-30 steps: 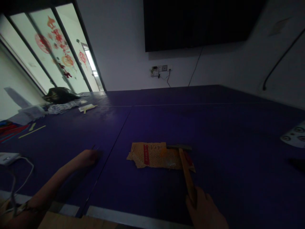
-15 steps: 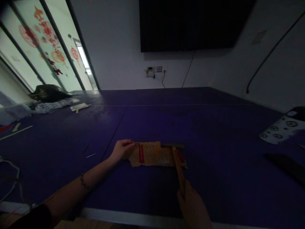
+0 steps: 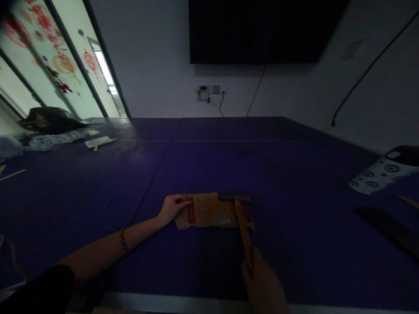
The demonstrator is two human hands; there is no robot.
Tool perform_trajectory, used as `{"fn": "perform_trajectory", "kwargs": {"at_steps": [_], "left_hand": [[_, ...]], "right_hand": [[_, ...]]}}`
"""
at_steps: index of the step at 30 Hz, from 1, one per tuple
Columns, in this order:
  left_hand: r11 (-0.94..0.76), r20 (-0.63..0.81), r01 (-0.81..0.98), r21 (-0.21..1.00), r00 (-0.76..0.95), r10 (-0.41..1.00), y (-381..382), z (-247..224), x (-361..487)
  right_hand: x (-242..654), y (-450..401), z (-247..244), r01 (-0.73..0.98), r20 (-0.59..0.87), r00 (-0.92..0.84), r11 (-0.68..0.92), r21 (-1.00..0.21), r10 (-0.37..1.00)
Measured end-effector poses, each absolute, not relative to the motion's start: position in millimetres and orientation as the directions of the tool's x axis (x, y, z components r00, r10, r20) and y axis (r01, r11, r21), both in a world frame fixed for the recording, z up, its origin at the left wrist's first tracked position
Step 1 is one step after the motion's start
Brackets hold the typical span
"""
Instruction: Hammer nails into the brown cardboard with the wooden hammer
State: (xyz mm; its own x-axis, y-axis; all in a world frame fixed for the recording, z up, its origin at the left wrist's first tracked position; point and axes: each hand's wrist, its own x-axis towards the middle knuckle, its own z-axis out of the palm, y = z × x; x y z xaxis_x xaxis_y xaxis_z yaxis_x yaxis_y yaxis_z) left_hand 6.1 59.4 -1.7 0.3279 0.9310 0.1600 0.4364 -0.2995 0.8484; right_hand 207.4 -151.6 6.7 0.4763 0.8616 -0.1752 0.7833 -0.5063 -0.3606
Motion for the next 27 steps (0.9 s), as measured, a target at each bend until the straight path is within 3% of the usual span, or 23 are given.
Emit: {"fn": "perform_trajectory", "kwargs": {"at_steps": [15,27], "left_hand": [[-0.288,0.146,0.415,0.863,0.341,0.929,61.8,-1.7,9.5],[-0.380,0.202,0.459,0.803,0.389,0.899,59.0,1.2,5.2]], "right_hand": [[219.0,-154.4,-2.4,0.773,-0.072,0.513,-0.497,-0.395,0.856],[225.0,-152.8,5.5,0.650,-0.076,0.620,-0.566,-0.508,0.781]]}}
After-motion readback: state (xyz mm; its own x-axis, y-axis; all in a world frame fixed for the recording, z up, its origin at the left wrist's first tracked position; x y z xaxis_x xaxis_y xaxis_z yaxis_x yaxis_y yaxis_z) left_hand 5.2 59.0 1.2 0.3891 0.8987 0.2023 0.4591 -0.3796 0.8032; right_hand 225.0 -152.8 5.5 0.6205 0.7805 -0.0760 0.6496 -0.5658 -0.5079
